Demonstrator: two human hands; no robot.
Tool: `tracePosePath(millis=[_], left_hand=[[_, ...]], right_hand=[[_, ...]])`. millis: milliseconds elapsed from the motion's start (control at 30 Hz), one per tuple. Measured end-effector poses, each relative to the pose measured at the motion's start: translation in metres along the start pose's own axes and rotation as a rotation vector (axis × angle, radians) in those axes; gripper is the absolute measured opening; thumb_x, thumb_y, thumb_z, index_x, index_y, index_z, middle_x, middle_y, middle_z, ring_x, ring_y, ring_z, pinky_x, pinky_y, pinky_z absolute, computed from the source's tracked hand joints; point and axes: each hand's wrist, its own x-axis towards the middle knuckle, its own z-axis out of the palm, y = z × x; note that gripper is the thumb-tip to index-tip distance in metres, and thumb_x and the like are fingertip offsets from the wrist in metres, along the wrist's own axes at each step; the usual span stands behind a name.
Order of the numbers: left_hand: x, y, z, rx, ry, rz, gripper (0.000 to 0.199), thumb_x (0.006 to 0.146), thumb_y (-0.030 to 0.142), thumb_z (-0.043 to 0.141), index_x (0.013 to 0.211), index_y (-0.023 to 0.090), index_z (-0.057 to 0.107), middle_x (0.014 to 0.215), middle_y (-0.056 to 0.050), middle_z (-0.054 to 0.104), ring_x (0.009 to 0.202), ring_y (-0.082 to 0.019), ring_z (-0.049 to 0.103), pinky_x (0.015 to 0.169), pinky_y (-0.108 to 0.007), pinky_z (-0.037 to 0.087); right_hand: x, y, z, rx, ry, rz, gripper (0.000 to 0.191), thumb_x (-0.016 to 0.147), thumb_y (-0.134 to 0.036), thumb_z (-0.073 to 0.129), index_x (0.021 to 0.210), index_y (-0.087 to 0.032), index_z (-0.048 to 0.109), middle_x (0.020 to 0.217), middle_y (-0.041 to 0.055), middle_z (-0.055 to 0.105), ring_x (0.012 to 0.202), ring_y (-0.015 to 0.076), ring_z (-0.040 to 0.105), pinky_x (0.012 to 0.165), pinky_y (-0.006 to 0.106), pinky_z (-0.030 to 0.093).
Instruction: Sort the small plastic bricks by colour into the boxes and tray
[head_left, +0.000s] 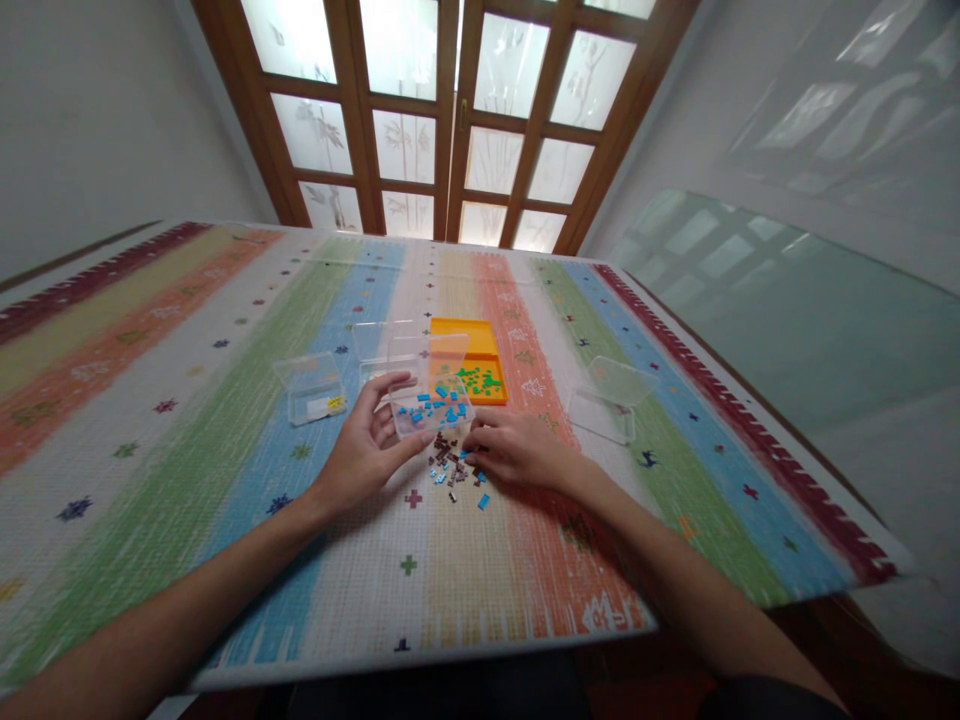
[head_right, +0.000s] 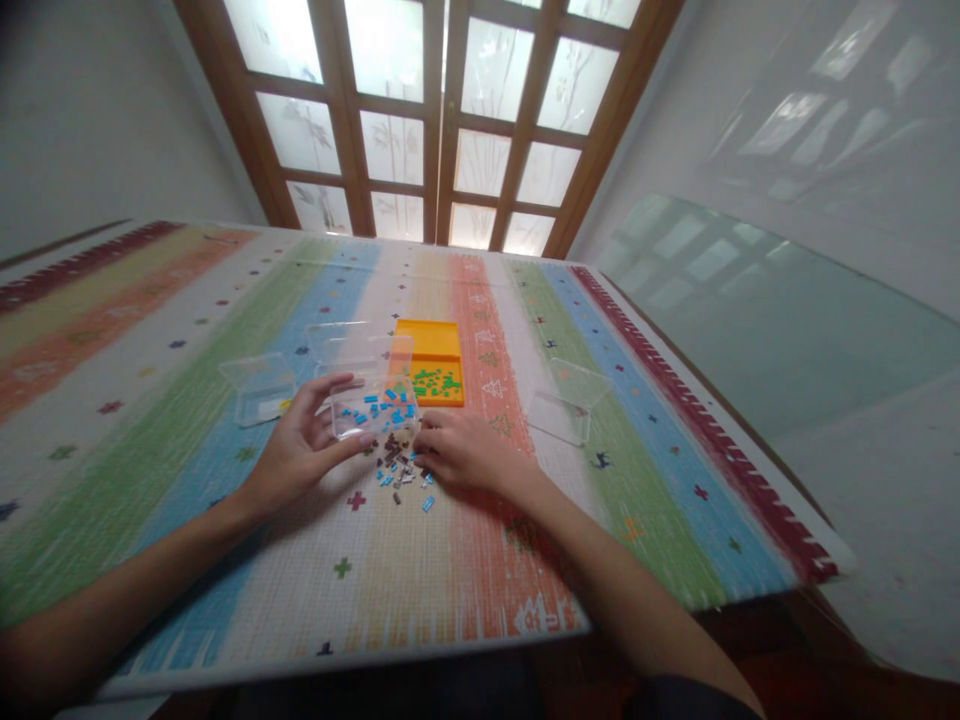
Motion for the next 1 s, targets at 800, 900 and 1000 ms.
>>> tracePosePath(millis=[800,900,1000], left_hand=[[0.0016,-0.0001,-0.0017,-0.021,-0.004,-0.015,0.062,0.076,0.026,0.086,0.129,0.027,0.053,0.145,-0.010,0.057,0.118,-0.027,0.071,0.101,-0.043,0.063],[0.0021,-0.0011,-0.0024,-0.019,0.000,-0.010,0.062,0.076,0.026,0.086,0.129,0.027,0.053,0.144,-0.010,0.057,0.117,-0.027,0.071,0.100,-0.043,0.064],[0.0026,-0.0023,-0.0032,-0.007,-0.003,0.004,0.062,0.076,0.027,0.086,0.129,0.027,0.052,0.143,-0.010,0.058,0.117,-0.027,0.071,0.099,-0.043,0.064]], right_hand=[[0.0013,-0.0015,0.0056,-0.048,-0.004,-0.076,0.021,0.100,-0.017,0.057,0.108,-0.020,0.076,0.105,0.0079,0.070,0.078,0.0139,0.056,0.066,0.027,0.037],[0.0016,-0.0004,0.0058,0.009,0.011,-0.071,0.022,0.101,-0.016,0.056,0.109,-0.019,0.076,0.107,0.0090,0.071,0.083,0.0152,0.058,0.070,0.027,0.041],[0.0012,0.0012,0.0061,0.042,-0.003,-0.017,0.018,0.099,-0.018,0.060,0.105,-0.019,0.077,0.106,0.0090,0.071,0.087,0.0164,0.060,0.073,0.028,0.043]])
